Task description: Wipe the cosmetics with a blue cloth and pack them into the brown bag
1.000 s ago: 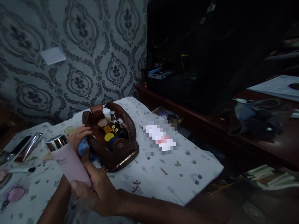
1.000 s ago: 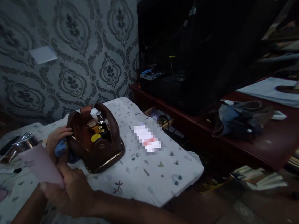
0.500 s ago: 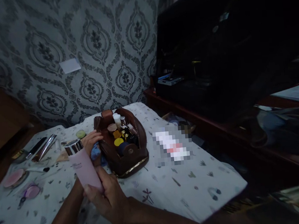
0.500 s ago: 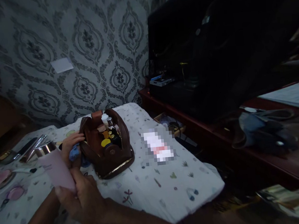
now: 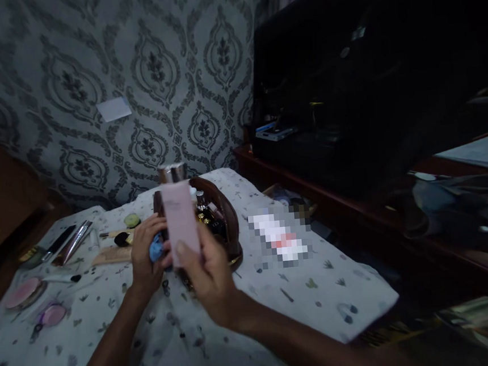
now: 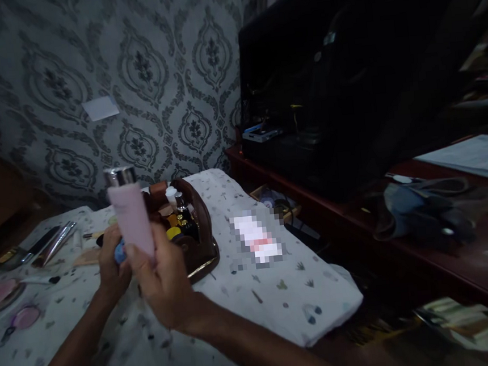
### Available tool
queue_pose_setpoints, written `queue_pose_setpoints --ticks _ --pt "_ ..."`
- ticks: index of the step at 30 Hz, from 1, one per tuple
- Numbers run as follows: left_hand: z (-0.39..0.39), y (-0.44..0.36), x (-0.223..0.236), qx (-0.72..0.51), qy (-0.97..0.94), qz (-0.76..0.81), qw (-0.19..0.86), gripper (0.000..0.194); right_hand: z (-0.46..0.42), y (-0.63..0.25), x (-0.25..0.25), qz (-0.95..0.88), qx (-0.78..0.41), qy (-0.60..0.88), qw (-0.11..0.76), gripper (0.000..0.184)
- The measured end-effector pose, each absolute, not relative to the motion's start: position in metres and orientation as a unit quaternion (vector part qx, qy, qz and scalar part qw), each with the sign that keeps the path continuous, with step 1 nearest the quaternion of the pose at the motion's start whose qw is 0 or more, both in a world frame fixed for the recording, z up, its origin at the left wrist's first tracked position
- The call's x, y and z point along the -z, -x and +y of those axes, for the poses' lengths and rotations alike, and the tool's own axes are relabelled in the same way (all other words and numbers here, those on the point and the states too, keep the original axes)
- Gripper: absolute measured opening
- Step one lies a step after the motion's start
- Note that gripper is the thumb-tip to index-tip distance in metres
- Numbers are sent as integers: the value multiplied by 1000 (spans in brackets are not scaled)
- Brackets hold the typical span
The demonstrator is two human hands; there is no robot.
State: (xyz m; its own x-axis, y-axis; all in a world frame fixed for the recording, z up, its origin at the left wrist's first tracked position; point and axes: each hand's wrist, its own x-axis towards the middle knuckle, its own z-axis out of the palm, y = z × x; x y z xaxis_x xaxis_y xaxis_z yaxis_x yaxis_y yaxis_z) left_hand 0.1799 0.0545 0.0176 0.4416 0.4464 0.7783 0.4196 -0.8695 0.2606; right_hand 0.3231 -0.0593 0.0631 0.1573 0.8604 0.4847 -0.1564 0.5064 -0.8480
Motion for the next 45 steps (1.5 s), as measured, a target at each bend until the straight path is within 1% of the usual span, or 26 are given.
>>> queue_pose_setpoints --ticks 3,7,10,13,17,20,24,28,31,33,37,41,45 --pt "51 -184 -25 -520 -818 244 -17 23 -59 -356 -86 -509 -327 350 715 30" --pt "50 -186 -26 -510 -823 248 -9 23 -58 -389 -100 -483 -335 370 719 34" --pt "51 -185 -24 -510 -821 256 -8 24 -56 -400 -101 -469 -377 376 705 36" --pt "51 -185 -24 -508 -820 263 -10 24 -51 -403 -100 -455 -442 364 683 36" --pt "50 -185 -25 -510 -823 251 -11 23 -40 -405 -99 -441 -509 333 660 31" --pt "50 -185 -25 -511 -822 249 -11 23 -31 -411 -100 -438 -528 327 650 27" --pt "50 -186 -26 -513 -821 252 -8 23 -22 -428 -106 -445 -495 335 667 31" --pt "49 -187 -27 -513 -821 253 7 23 -17 -446 -114 -474 -413 351 694 40" --pt "49 -187 -26 -510 -821 256 15 24 -12 -452 -117 -492 -366 368 699 43" --pt "49 -187 -25 -512 -820 256 15 25 -7 -453 -117 -507 -359 375 688 42" --pt "49 -186 -25 -511 -822 253 8 27 2 -450 -113 -538 -385 387 642 34" --pt "49 -188 -26 -513 -819 255 7 27 10 -446 -111 -555 -390 420 603 34" --pt "48 -188 -26 -514 -818 258 6 27 21 -445 -108 -575 -387 426 582 36"
